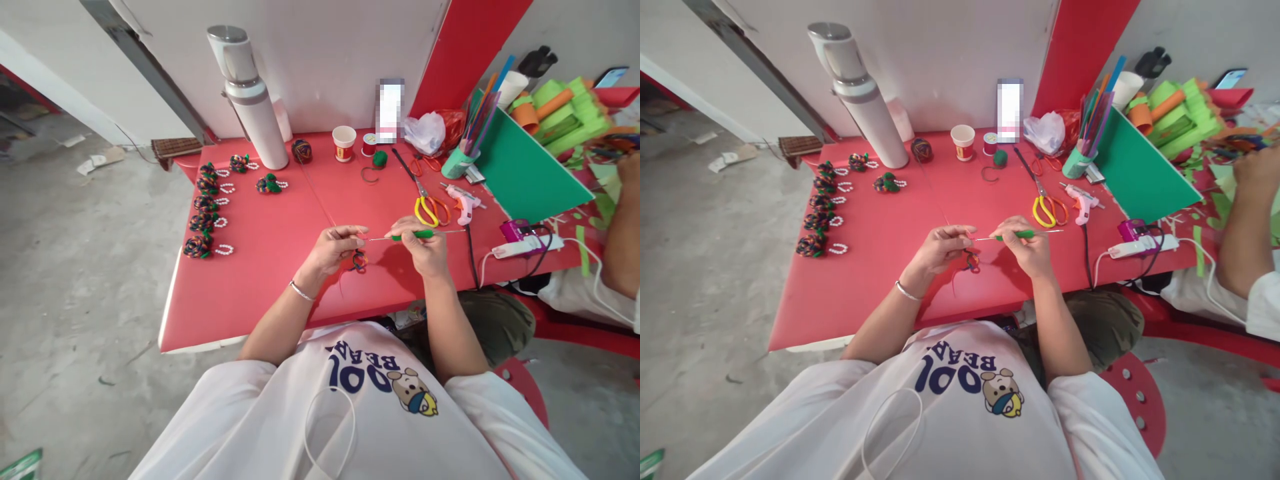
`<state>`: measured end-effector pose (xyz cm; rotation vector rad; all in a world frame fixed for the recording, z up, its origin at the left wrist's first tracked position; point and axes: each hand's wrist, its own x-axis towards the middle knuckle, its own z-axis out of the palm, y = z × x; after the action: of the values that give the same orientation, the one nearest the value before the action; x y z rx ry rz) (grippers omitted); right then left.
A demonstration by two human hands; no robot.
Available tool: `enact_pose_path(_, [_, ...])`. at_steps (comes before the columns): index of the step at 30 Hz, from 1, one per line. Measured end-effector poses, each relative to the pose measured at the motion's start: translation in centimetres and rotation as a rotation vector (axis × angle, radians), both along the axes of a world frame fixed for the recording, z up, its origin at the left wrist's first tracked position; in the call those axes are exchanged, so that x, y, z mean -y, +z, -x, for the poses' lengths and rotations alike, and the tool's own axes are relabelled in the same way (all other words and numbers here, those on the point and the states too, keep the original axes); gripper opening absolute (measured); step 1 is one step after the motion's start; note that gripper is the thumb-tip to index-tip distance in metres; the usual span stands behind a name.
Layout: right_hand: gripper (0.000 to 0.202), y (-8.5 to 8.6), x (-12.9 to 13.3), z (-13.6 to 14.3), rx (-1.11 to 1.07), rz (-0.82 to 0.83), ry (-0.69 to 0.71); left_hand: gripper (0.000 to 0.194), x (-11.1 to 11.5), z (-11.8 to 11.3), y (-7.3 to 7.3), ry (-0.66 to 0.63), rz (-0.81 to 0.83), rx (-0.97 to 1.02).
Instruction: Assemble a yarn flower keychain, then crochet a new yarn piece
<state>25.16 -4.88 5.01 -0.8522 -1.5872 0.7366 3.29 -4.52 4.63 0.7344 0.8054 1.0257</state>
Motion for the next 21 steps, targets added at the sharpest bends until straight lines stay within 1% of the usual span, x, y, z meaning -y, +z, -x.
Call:
enact_pose_path(3, [0.028, -1.7, 0.5, 1.9, -0.119, 0.012, -0.023, 0.042, 0.1, -0.4, -0.1, 0.022, -0.008, -0.010])
enact_pose_path(4, [0.026, -2.1, 0.8, 2.6, -0.079, -0.008, -0.034, 0.044, 0.2, -0.5, -0.1, 0.035, -0.010, -0.018])
enact_pose_path(5, [0.022, -2.3, 1.2, 3.2, 0.007, -0.054, -0.062, 0.046, 0.3, -0.7, -0.1, 0.056, -0.016, -0.029])
enact_pose_path(8, [0.014, -2.7, 2.1, 4.4, 0.293, -0.232, -0.247, 0.047, 0.5, -1.2, -0.1, 0.144, -0.056, -0.060])
enact_pose_path(9, [0.013, -2.7, 2.3, 4.6, 0.359, -0.288, -0.313, 0.047, 0.5, -1.3, -0.1, 0.168, -0.068, -0.062])
enact_pose_path(11, [0.013, -2.8, 2.5, 4.9, 0.421, -0.384, -0.398, 0.048, 0.5, -1.4, -0.1, 0.176, -0.067, -0.049])
enact_pose_path(12, [0.014, -2.8, 2.5, 4.9, 0.426, -0.424, -0.413, 0.048, 0.5, -1.3, -0.2, 0.162, -0.056, -0.034])
enact_pose_path(14, [0.016, -2.8, 2.3, 4.8, 0.405, -0.477, -0.404, 0.046, 0.5, -1.1, -0.2, 0.101, -0.020, -0.002])
enact_pose_path(16, [0.016, -2.7, 2.0, 4.5, 0.372, -0.468, -0.357, 0.044, 0.4, -0.8, -0.2, 0.025, 0.015, 0.031])
enact_pose_path(18, [0.020, -2.5, 1.5, 3.9, 0.326, -0.412, -0.263, 0.042, 0.3, -0.4, -0.1, -0.020, 0.033, 0.052])
enact_pose_path(21, [0.022, -1.6, 0.7, 2.2, 0.241, -0.313, -0.102, 0.041, 0.2, 0.0, 0.0, -0.017, 0.035, 0.044])
